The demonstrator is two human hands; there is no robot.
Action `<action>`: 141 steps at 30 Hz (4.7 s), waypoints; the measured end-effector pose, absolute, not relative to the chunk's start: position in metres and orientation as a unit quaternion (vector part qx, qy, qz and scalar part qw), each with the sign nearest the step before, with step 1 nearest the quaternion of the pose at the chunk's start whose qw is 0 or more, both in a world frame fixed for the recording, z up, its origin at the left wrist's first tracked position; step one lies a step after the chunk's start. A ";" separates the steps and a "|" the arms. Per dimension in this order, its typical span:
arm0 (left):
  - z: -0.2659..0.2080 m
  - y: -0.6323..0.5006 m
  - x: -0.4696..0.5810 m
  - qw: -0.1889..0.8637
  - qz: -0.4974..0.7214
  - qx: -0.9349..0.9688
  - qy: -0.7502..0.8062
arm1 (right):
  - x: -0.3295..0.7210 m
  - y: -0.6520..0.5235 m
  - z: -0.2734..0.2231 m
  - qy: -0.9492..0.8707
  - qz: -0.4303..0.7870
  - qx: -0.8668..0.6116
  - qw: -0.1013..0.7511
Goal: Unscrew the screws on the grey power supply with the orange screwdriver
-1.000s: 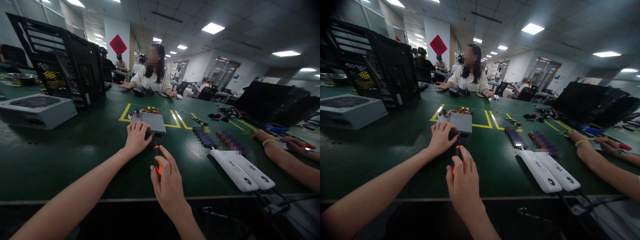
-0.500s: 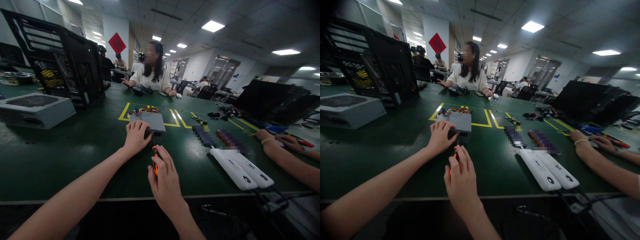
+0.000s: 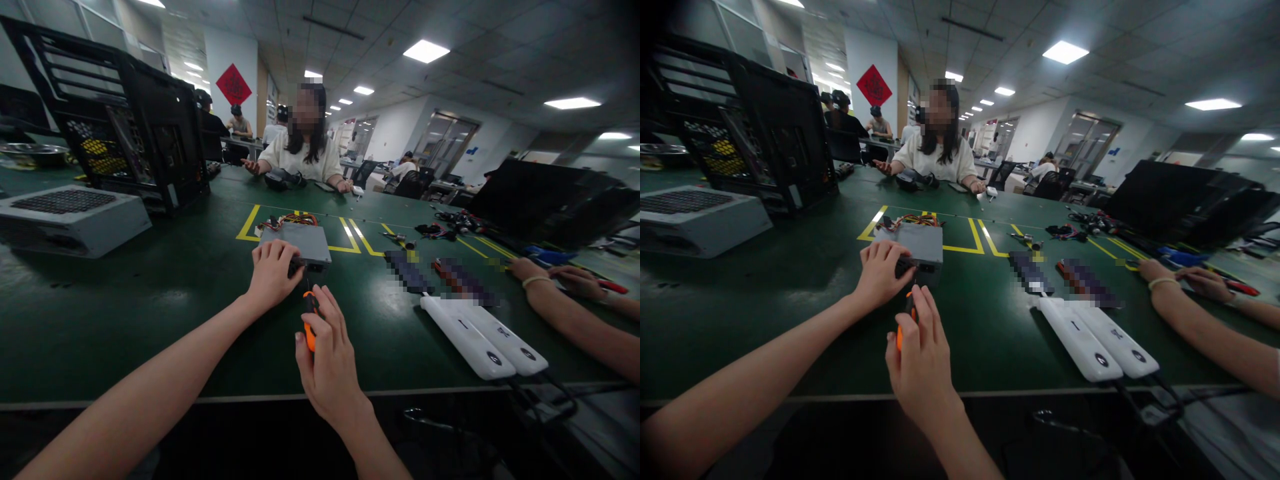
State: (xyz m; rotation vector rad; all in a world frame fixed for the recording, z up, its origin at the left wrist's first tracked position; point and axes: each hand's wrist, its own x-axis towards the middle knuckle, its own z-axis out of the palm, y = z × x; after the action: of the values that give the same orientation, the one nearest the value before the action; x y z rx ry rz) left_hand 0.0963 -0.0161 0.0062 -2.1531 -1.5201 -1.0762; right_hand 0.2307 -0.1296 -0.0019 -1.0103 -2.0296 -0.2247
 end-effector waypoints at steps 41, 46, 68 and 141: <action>0.008 -0.017 0.096 0.139 -0.383 -0.746 -0.528 | 0.234 -0.131 0.004 -0.793 -0.068 -0.424 0.431; 0.007 -0.017 0.095 0.137 -0.377 -0.748 -0.529 | 0.237 -0.126 0.001 -0.781 -0.069 -0.414 0.464; 0.007 -0.017 0.096 0.128 -0.385 -0.746 -0.528 | 0.233 -0.128 0.002 -0.788 -0.081 -0.415 0.448; 0.008 -0.017 0.097 0.132 -0.381 -0.748 -0.527 | 0.231 -0.134 0.000 -0.781 -0.080 -0.454 0.421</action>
State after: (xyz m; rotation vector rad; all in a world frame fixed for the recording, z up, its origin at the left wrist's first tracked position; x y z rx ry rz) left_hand 0.0967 -0.0171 0.0076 -2.1702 -1.5296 -1.1061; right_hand 0.2311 -0.1336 0.0001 -1.1371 -1.9566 -0.2015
